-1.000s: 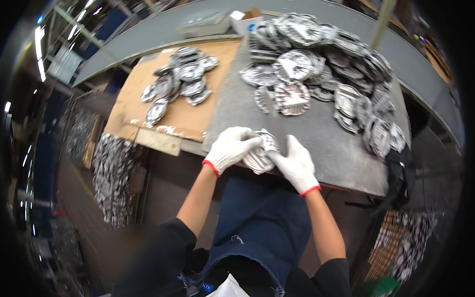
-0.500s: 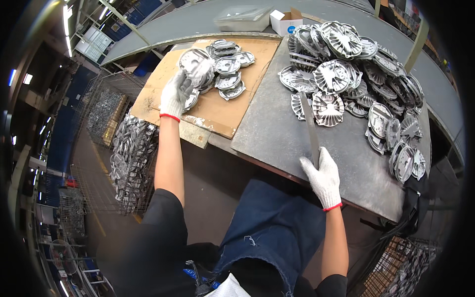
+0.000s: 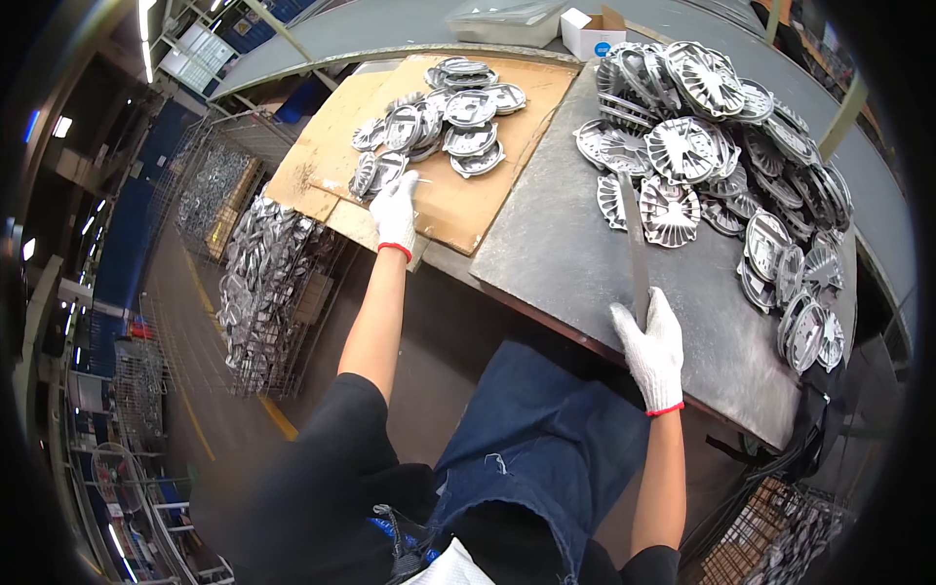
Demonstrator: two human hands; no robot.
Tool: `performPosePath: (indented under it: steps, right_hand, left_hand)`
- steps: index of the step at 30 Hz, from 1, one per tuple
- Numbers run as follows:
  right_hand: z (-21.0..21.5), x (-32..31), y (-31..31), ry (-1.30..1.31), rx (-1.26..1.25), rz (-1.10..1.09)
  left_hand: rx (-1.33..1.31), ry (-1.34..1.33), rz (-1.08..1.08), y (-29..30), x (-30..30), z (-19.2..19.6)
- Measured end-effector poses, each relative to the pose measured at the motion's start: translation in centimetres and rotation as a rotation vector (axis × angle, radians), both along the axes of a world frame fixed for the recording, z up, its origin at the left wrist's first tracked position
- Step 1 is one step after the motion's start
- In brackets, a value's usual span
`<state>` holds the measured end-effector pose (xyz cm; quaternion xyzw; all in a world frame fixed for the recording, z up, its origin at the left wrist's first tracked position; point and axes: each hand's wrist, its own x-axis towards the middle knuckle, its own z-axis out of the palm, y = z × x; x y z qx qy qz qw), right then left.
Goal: The person smooths the edges of aluminum die-cast components with a metal file at a workbench.
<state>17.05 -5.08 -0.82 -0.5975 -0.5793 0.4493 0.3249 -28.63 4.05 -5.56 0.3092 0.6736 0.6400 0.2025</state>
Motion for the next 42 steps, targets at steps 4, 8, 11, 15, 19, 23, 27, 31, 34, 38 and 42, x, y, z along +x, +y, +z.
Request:
performPosePath:
  steps: [4,8,11,15,19,23,27,31,34,38,42]
  right_hand:
    - [-0.2,0.9,-0.6,-0.05,0.039,-0.055]
    - [-1.7,-0.6,-0.3,0.025,0.136,-0.014]
    - [-2.7,1.9,-0.2,-0.28,0.242,-0.024]
    - [-0.6,0.2,0.2,-0.207,0.154,0.033]
    - [0.5,0.4,-0.4,-0.148,-0.011,0.005]
    - [-0.1,0.8,-2.0,0.24,0.052,-0.1]
    - [-0.1,1.1,-2.5,0.563,-0.033,-0.238]
    - [0.4,0.9,-2.0,0.622,-0.036,-0.241]
    - [-0.4,1.5,-2.4,0.619,-0.049,-0.241]
    - [-0.3,2.2,-2.3,0.654,-0.017,-0.252]
    - [0.1,1.8,-1.9,0.639,-0.006,-0.241]
  left_hand:
    - [-0.169,0.164,0.296,-0.7,-3.3,-0.9]
    - [0.122,-0.176,0.017,-3.1,-14.2,0.3]
    - [-0.099,-0.006,0.037,-2.2,-6.6,1.0]
    - [-0.047,-0.31,-0.311,-3.1,4.8,3.2]
    - [-0.241,-0.567,-0.76,-2.3,18.0,7.0]
    - [-0.146,-0.704,-0.912,2.2,25.7,5.7]
    - [-0.268,-0.522,-0.881,4.4,30.3,7.3]
    - [-0.306,-0.58,-1.087,4.8,31.4,8.2]
    - [-0.265,-0.312,-1.071,2.8,33.3,9.8]
    - [-0.278,0.017,-1.077,-0.6,29.4,13.5]
    - [-0.284,0.708,-1.269,-2.2,24.1,15.4]
